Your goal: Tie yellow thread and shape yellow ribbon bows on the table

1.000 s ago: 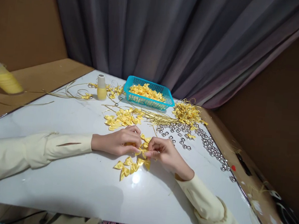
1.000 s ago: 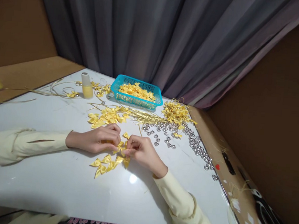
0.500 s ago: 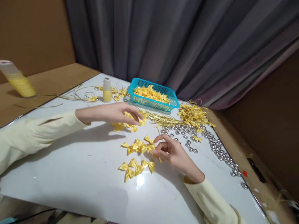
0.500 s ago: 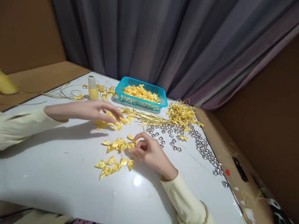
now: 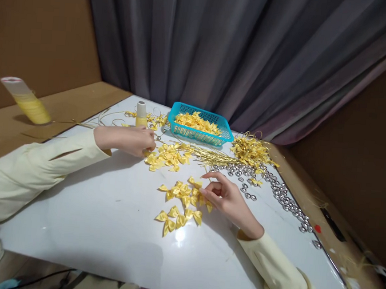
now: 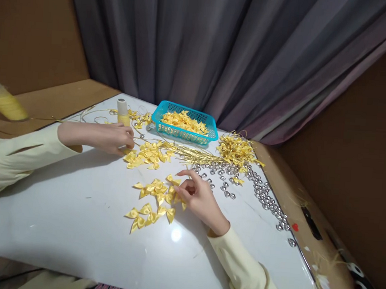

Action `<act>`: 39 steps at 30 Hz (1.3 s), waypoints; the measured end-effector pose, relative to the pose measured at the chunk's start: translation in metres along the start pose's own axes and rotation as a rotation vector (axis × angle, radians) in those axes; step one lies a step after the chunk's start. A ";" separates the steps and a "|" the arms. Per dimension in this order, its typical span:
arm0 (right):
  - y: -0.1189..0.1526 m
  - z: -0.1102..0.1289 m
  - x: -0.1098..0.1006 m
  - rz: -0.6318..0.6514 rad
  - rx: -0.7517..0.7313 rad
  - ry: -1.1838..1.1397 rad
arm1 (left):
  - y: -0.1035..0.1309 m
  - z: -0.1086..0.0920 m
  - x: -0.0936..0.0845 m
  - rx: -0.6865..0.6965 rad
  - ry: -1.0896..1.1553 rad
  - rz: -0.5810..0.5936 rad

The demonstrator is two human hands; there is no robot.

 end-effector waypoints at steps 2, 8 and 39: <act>0.000 0.000 -0.001 -0.009 -0.005 0.008 | -0.002 -0.002 0.008 0.018 -0.103 0.021; 0.001 0.001 -0.004 -0.030 -0.032 0.036 | 0.000 0.012 0.006 -0.019 -0.154 0.043; 0.022 0.040 0.048 0.099 -0.288 0.035 | 0.008 -0.122 -0.010 0.322 0.883 0.155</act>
Point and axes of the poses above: each hand's wrist, its own y-axis away from the middle knuckle, its own x-axis out of the palm, z = x × y, the point moved 9 cm from there along -y, towards the middle knuckle, and after that the axes turned 1 degree about -y, right-handed, at the moved point
